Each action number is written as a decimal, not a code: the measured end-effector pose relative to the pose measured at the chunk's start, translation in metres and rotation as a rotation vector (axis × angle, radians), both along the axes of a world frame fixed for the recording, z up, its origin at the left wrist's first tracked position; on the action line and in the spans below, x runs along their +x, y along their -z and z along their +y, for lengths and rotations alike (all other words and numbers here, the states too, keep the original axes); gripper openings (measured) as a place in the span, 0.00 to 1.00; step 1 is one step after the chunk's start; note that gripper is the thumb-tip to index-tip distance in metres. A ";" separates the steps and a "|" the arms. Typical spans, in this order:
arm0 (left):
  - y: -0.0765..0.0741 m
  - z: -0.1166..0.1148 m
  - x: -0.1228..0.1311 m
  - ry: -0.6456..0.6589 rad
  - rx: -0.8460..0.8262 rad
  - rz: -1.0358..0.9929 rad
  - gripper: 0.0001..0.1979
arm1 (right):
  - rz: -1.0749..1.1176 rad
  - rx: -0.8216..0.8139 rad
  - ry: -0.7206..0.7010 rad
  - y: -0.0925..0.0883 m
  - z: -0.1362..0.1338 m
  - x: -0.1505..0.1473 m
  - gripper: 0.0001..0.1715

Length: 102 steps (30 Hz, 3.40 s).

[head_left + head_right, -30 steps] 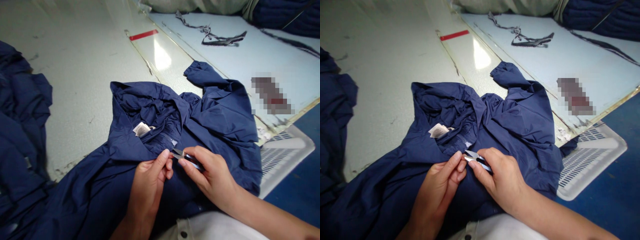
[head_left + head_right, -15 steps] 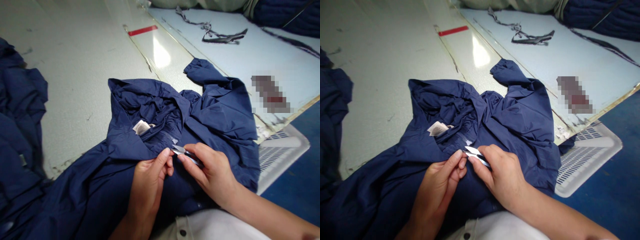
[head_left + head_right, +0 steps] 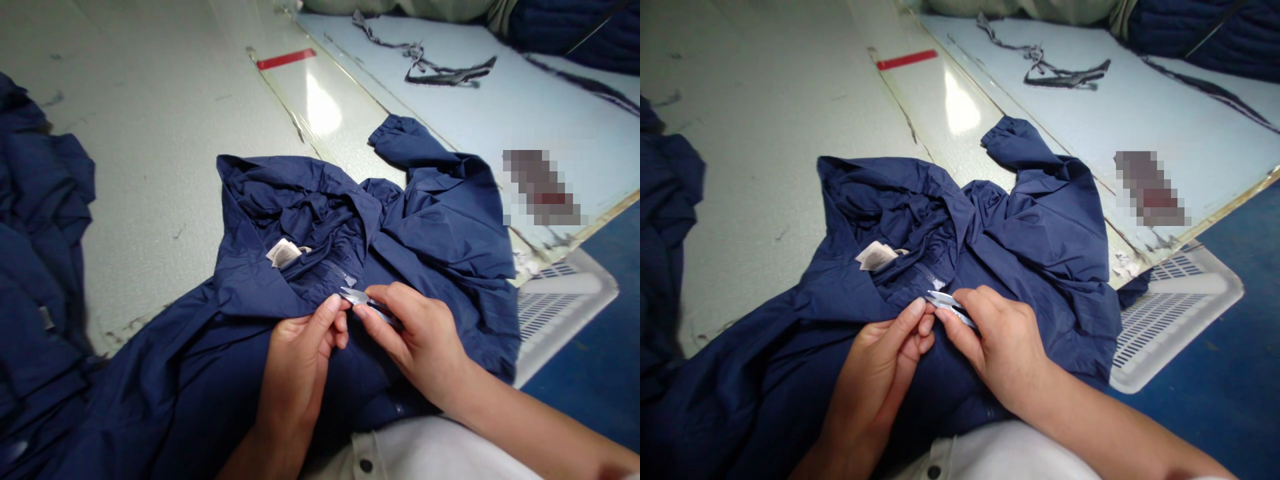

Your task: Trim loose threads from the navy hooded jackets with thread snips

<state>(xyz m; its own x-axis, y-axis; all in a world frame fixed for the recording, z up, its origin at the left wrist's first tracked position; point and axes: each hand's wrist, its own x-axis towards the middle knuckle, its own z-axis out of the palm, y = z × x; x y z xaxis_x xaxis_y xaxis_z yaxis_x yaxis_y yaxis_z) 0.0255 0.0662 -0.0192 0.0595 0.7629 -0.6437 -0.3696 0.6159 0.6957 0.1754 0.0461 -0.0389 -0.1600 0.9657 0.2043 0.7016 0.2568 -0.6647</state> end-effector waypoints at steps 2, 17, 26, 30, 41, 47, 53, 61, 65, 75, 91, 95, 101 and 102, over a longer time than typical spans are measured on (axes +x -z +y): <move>0.005 -0.001 0.000 -0.021 0.004 -0.040 0.10 | -0.001 0.004 0.007 0.000 0.000 -0.001 0.12; 0.011 -0.005 0.000 -0.078 -0.002 -0.159 0.07 | 0.042 0.029 0.027 -0.001 0.001 -0.008 0.14; 0.013 -0.006 0.000 -0.149 -0.013 -0.306 0.07 | -0.005 0.075 0.025 -0.004 0.003 -0.010 0.13; 0.016 -0.006 0.000 -0.157 0.001 -0.327 0.06 | -0.017 0.085 0.021 -0.005 0.002 -0.009 0.13; 0.017 -0.007 0.000 -0.171 0.024 -0.307 0.06 | -0.002 0.077 0.026 -0.003 0.003 -0.010 0.12; 0.016 -0.007 0.001 -0.172 0.037 -0.318 0.06 | 0.011 0.105 0.035 -0.002 0.003 -0.010 0.13; 0.016 -0.006 0.001 -0.136 0.058 -0.289 0.07 | 0.066 0.093 0.048 -0.003 0.001 -0.010 0.11; 0.018 -0.007 0.000 -0.120 0.056 -0.272 0.08 | 0.020 0.079 0.042 -0.004 0.001 -0.011 0.11; 0.019 -0.007 0.000 -0.125 0.066 -0.258 0.08 | 0.014 0.075 0.040 -0.005 0.002 -0.011 0.11; 0.019 -0.007 0.001 -0.148 0.057 -0.251 0.08 | 0.011 0.073 0.046 -0.004 0.003 -0.011 0.11; 0.017 -0.008 -0.003 -0.111 0.103 -0.206 0.06 | 0.443 -0.093 -0.016 -0.010 0.032 -0.019 0.12; 0.018 -0.009 -0.004 -0.099 0.106 -0.224 0.07 | 0.394 -0.103 -0.062 -0.013 0.032 -0.019 0.07; 0.018 -0.010 -0.005 -0.198 0.062 -0.273 0.07 | 0.625 -0.293 0.037 -0.017 0.035 -0.004 0.12; 0.017 -0.010 -0.005 -0.207 0.059 -0.279 0.07 | 0.620 -0.289 0.050 -0.017 0.036 -0.002 0.13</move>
